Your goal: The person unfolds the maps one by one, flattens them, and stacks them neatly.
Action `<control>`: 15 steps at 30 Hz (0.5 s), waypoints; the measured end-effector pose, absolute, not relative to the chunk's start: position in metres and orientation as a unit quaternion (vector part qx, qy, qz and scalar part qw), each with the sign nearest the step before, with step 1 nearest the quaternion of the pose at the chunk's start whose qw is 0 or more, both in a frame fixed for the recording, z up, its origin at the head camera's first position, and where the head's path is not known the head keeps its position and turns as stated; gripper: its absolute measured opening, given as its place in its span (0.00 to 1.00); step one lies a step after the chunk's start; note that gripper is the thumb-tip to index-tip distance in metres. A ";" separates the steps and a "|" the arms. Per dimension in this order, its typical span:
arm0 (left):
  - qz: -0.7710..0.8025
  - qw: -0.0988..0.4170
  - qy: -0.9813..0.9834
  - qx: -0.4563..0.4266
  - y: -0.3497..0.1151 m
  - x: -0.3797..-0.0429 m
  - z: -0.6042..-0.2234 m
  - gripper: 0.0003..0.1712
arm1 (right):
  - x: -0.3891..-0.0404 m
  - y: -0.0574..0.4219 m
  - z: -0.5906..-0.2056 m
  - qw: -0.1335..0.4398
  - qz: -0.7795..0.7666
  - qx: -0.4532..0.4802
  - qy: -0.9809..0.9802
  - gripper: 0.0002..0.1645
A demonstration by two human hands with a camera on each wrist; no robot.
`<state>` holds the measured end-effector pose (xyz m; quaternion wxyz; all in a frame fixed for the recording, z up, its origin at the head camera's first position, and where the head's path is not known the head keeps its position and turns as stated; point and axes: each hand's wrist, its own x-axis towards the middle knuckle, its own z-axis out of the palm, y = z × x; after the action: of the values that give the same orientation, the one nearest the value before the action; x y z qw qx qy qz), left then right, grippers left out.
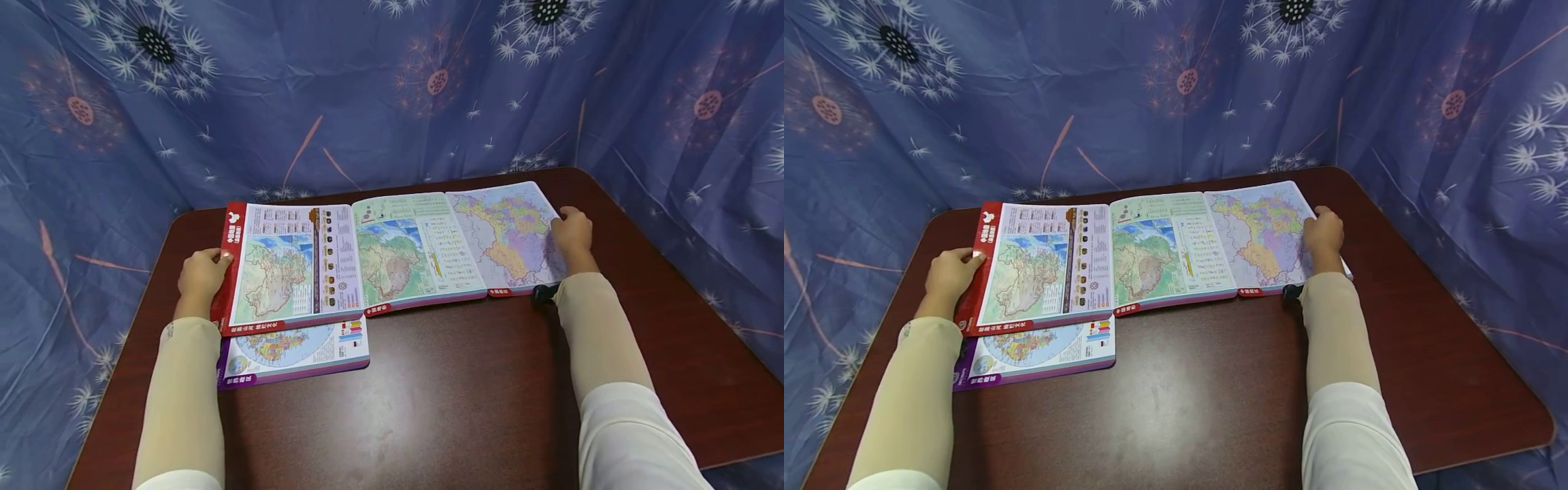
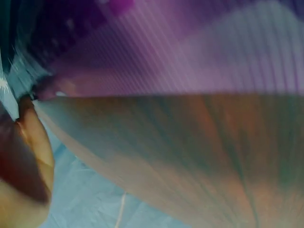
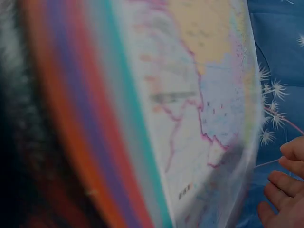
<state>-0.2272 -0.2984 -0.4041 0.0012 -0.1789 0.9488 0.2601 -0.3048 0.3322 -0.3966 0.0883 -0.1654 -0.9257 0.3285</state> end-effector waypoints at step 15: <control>0.116 -0.019 0.993 -0.007 -0.261 -0.221 -0.391 0.33 | -0.296 0.295 -0.397 0.098 0.316 0.029 -0.943 0.28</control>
<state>-0.2211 -0.2607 -0.3909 -0.0188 -0.0065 0.9931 0.1157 -0.2957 0.2953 -0.3968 0.0981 0.0287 -0.9431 0.3163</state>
